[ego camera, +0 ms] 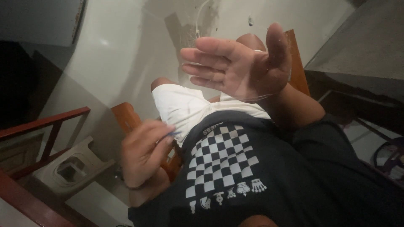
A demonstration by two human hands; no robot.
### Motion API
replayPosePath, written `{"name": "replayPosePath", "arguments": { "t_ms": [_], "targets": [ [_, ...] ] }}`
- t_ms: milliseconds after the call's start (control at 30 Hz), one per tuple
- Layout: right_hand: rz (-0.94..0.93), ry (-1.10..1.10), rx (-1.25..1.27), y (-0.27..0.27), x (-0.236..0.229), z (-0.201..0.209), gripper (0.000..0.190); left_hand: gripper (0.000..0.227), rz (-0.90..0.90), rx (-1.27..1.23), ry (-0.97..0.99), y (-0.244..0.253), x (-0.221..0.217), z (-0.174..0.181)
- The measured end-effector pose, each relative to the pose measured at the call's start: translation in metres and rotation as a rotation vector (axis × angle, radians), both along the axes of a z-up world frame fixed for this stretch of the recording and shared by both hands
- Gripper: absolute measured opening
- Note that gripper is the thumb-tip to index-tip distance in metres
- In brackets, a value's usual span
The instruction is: Assembling a fishing rig by cutting line and manipulating components with a tool.
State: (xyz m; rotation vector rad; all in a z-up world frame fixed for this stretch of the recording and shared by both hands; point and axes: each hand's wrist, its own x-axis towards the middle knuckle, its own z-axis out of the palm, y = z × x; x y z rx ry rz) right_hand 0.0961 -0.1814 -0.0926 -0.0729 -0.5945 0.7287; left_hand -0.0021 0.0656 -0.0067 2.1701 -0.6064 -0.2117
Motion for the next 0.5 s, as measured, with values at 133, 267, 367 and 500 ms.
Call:
{"name": "replayPosePath", "arguments": {
  "t_ms": [133, 267, 367, 500],
  "targets": [
    [0.027, -0.041, 0.01, 0.0, 0.002, -0.001, 0.085, 0.021, 0.075, 0.169, -0.119, -0.012, 0.01, 0.004],
    [0.036, -0.003, -0.01, 0.0, -0.001, 0.001, 0.086, 0.031, -0.029, 0.384, -0.474, -0.021, 0.029, 0.013],
    [0.058, -0.005, -0.009, 0.0, -0.003, 0.007, 0.086, 0.023, -0.21, 0.421, -0.688, -0.044, 0.044, 0.038],
    [0.013, -0.029, -0.049, 0.0, -0.002, 0.008, 0.087, 0.018, -0.222, 0.602, -0.86, -0.052, 0.072, 0.043]
  ]
}}
